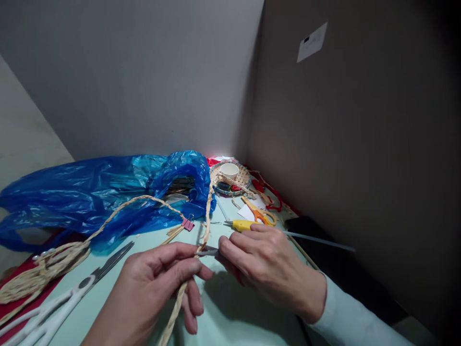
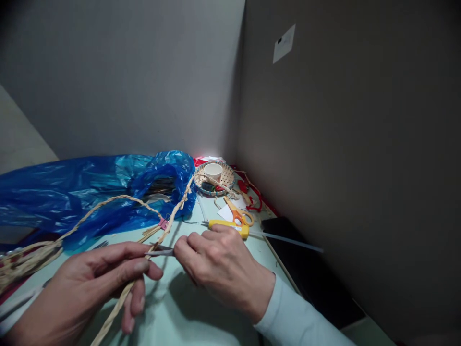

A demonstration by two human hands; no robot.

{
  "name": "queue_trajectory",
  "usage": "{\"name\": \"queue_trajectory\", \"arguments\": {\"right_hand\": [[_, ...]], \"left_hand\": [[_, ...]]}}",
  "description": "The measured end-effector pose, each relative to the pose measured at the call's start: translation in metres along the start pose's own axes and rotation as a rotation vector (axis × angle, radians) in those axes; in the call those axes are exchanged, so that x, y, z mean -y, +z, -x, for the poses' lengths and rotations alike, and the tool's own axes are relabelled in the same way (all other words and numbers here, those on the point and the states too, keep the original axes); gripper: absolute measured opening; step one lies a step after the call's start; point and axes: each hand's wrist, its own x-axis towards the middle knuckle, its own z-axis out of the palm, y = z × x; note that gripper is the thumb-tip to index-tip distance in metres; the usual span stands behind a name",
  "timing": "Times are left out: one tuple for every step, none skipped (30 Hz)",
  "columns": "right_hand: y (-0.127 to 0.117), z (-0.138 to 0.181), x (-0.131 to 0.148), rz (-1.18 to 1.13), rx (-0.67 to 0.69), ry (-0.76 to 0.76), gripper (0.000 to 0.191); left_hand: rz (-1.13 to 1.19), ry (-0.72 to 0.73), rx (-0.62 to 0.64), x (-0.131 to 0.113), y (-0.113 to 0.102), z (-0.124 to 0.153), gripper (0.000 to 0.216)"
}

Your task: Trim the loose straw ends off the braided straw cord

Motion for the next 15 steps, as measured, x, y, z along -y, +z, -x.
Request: {"name": "queue_trajectory", "arguments": {"right_hand": [[0.0,0.0001,0.0005,0.01,-0.015,-0.01,0.018],[0.0001,0.0004,0.0012,0.019,-0.028,-0.016,0.018],[0.0002,0.0007,0.0022,0.026,-0.034,-0.017,0.018],[0.0002,0.001,0.0032,0.031,-0.036,-0.014,0.017],[0.0002,0.0013,0.0043,0.034,-0.034,-0.012,0.017],[0.0001,0.0015,0.0052,0.035,-0.032,-0.007,0.018],[-0.0001,0.0017,0.0059,0.034,-0.028,-0.003,0.018],[-0.0002,0.0017,0.0064,0.032,-0.028,0.001,0.02],[-0.0003,0.0018,0.0066,0.029,-0.03,0.003,0.021],[-0.0003,0.0019,0.0067,0.025,-0.033,0.006,0.022],[-0.0002,0.002,0.0067,0.019,-0.032,0.01,0.023],[0.0,0.0021,0.0066,0.015,-0.032,0.013,0.023],[0.0003,0.0023,0.0066,0.011,-0.032,0.013,0.022],[0.0006,0.0023,0.0066,0.009,-0.031,0.014,0.022],[0.0008,0.0024,0.0066,0.009,-0.029,0.014,0.022]], "left_hand": [[0.002,0.0,-0.005,-0.0012,0.0005,0.0006,0.019],[0.005,0.004,-0.003,-0.0022,0.0012,0.0012,0.019],[0.01,0.013,0.001,-0.003,0.0017,0.0017,0.018],[0.017,0.028,0.001,-0.0036,0.002,0.0022,0.018],[0.023,0.043,-0.003,-0.0039,0.0021,0.0026,0.017],[0.026,0.055,-0.007,-0.004,0.0018,0.0029,0.016],[0.019,0.061,-0.005,-0.0041,0.0012,0.0031,0.015],[0.005,0.063,0.004,-0.0042,0.0005,0.0033,0.015],[-0.014,0.064,0.016,-0.0043,-0.0004,0.0033,0.016],[-0.033,0.062,0.03,-0.0044,-0.0014,0.0034,0.017],[-0.05,0.061,0.043,-0.0045,-0.0022,0.0033,0.019],[-0.062,0.064,0.051,-0.0047,-0.0029,0.0032,0.02],[-0.068,0.07,0.054,-0.0048,-0.0035,0.0031,0.02],[-0.07,0.08,0.052,-0.005,-0.0038,0.0029,0.02],[-0.072,0.089,0.048,-0.0051,-0.0039,0.0028,0.019]]}}
